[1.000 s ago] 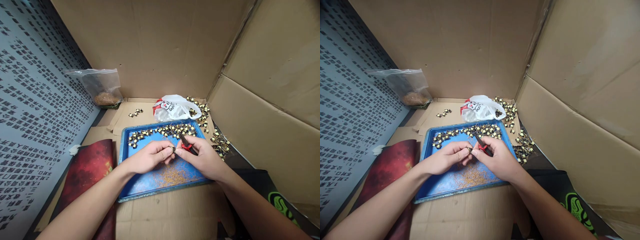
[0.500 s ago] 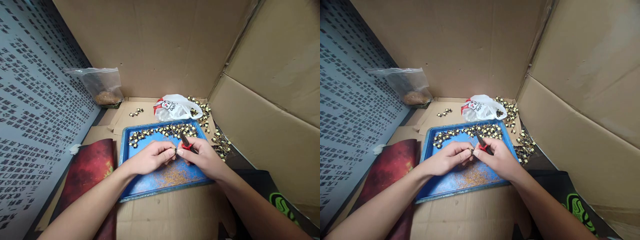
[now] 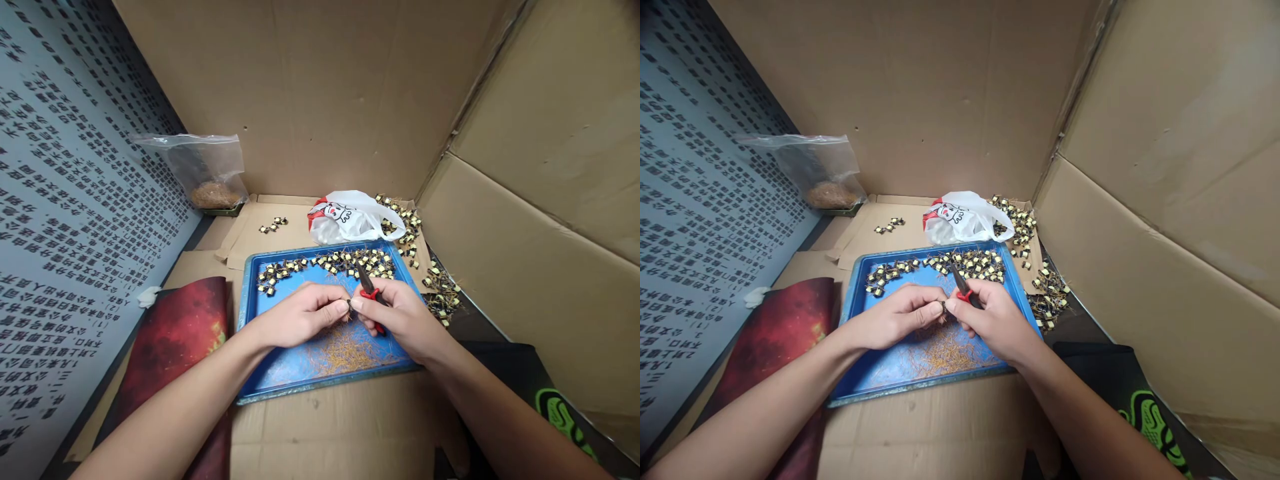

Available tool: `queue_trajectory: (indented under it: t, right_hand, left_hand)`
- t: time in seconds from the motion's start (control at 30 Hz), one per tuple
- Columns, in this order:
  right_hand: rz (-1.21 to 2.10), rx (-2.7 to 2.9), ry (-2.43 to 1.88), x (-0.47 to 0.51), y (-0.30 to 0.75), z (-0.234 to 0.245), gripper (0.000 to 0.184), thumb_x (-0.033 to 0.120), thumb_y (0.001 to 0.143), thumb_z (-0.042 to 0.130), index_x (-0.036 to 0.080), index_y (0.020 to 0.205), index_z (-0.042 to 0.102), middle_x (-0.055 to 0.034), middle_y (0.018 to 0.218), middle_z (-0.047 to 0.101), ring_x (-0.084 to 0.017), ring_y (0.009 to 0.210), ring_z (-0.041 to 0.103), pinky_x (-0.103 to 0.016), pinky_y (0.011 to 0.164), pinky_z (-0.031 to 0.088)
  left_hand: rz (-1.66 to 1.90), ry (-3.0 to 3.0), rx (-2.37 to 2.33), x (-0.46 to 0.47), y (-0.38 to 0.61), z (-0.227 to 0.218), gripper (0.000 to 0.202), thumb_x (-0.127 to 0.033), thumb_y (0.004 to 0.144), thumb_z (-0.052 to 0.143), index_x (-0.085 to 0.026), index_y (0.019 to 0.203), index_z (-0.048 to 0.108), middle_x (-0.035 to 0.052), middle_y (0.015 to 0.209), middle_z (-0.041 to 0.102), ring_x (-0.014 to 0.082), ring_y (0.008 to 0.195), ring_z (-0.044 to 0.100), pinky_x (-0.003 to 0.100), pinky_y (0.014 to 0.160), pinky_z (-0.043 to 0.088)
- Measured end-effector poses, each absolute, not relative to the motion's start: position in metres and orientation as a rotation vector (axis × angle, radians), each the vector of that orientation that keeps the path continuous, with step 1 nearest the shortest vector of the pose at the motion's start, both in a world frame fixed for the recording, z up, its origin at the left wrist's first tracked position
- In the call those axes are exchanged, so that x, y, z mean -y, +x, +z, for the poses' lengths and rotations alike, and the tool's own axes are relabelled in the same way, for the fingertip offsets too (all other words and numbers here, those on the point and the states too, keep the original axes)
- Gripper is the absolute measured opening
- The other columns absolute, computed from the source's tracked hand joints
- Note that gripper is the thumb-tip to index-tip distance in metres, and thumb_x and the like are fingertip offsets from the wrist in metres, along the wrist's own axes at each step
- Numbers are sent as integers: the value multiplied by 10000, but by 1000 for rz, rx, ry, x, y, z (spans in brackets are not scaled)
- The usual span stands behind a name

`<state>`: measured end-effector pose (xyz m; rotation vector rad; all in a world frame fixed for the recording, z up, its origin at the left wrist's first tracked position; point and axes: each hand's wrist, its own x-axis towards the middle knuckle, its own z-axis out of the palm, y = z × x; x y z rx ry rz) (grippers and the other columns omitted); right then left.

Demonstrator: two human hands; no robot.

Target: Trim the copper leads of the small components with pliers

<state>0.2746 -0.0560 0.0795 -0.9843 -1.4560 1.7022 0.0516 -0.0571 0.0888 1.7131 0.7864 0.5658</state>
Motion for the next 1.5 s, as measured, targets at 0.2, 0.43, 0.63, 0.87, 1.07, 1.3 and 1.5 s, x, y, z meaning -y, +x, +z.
queue_trajectory:
  t: [0.2,0.43,0.63,0.87,1.07,1.3,1.5]
  right_hand:
    - [1774,1461,-932,54,280,82,386,500,863,829,183,832,612,35,656,554,-107,567,481,-240,536,389]
    - [1745,1516,-924,53,283,83,383,505,904,796,181,824,608,34,643,543,-106,568,471,-242,540,385]
    - [1869,1300,-902,50,287,82,412,497,858,858,196,863,576,55,617,531,-96,537,461,-228,514,394]
    - [1806,1341,-977,46,294,81,363,491,929,694,198,1127,611,-8,847,657,-148,609,600,-277,528,470]
    - [1581,1586,-986,46,291,80,440,479,999,657,169,1310,672,-87,1040,728,-189,861,648,-350,807,556]
    - [1579,1634,-985,49,291,75,466,443,1013,646,173,1386,713,-89,997,732,-184,788,633,-306,654,529]
    - [1566,1650,-949,53,290,77,433,415,1043,616,148,1372,711,-78,969,717,-156,721,606,-273,583,500]
  left_hand:
    - [631,1937,-809,59,54,99,440,-489,1124,502,-139,958,712,31,828,672,148,764,570,270,738,447]
    - [588,1784,-795,61,55,96,432,-480,1114,537,-126,953,725,29,810,669,134,717,569,264,700,443]
    - [708,1633,-735,62,55,94,423,-515,1090,585,-131,965,711,37,828,673,139,746,570,272,722,438]
    - [963,1565,-877,58,52,87,443,-538,1086,589,-146,894,668,29,806,657,131,725,539,269,724,422]
    - [1072,1545,-924,58,53,85,396,-515,1084,602,-152,933,645,32,830,675,133,746,547,266,717,420]
    - [1133,1531,-960,57,52,82,373,-507,1081,603,-151,986,663,27,839,676,133,736,542,272,721,427]
    - [1111,1567,-904,57,53,85,343,-472,1091,594,-150,1075,711,34,858,683,143,758,559,278,740,438]
